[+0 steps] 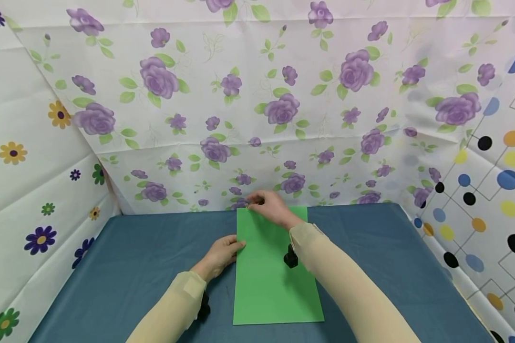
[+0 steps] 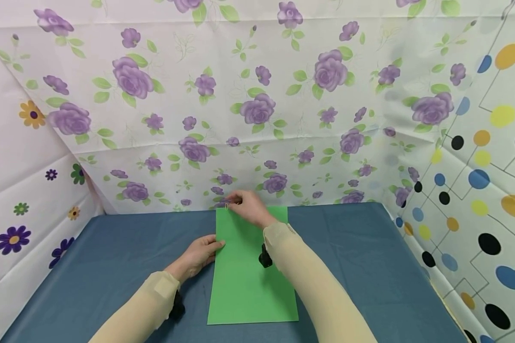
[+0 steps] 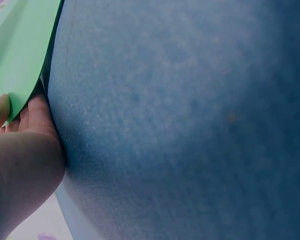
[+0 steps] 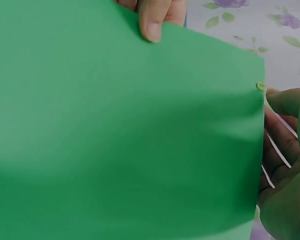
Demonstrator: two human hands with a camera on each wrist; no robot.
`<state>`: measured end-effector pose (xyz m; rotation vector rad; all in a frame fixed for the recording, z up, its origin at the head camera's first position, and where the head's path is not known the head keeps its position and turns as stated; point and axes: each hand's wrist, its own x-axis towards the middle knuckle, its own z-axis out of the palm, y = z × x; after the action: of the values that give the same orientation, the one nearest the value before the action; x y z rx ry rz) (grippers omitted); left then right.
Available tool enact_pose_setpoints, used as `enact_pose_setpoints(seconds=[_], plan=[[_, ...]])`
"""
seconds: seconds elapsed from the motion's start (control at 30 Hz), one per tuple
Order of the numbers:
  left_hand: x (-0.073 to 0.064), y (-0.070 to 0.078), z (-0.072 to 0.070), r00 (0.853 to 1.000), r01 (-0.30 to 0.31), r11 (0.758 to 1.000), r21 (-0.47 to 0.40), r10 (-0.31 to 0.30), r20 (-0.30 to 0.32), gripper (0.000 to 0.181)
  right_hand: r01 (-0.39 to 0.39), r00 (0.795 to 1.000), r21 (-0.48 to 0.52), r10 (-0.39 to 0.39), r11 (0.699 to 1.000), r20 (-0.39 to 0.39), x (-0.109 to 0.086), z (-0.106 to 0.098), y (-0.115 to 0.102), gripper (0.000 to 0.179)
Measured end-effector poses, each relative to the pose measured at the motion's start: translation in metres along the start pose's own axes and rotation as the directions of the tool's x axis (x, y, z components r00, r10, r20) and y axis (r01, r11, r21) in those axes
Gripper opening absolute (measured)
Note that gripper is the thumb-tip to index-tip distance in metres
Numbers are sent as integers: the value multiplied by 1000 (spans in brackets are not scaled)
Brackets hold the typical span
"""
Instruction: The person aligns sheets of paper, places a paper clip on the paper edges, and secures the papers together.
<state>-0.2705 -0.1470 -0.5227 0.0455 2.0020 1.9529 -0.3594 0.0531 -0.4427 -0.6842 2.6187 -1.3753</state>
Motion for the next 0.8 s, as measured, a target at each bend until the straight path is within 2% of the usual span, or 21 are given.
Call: enact_pose_setpoints(seconds=[0.3,0.5,0.8], plan=[[0,0,1,1000,-12,1000,-7,12,2,39,47,997,-88,-42,995,58,-7,-9,14,46],[0,-1,1,1000,-16,1000,-11,16,9,38,92,992,-156,-77,983,103,-11,-11,14,54],[1,0,0,1000,-18,1000,-9,18,12,37,158,981,-226,-127,961,148,-9,-9,15,54]])
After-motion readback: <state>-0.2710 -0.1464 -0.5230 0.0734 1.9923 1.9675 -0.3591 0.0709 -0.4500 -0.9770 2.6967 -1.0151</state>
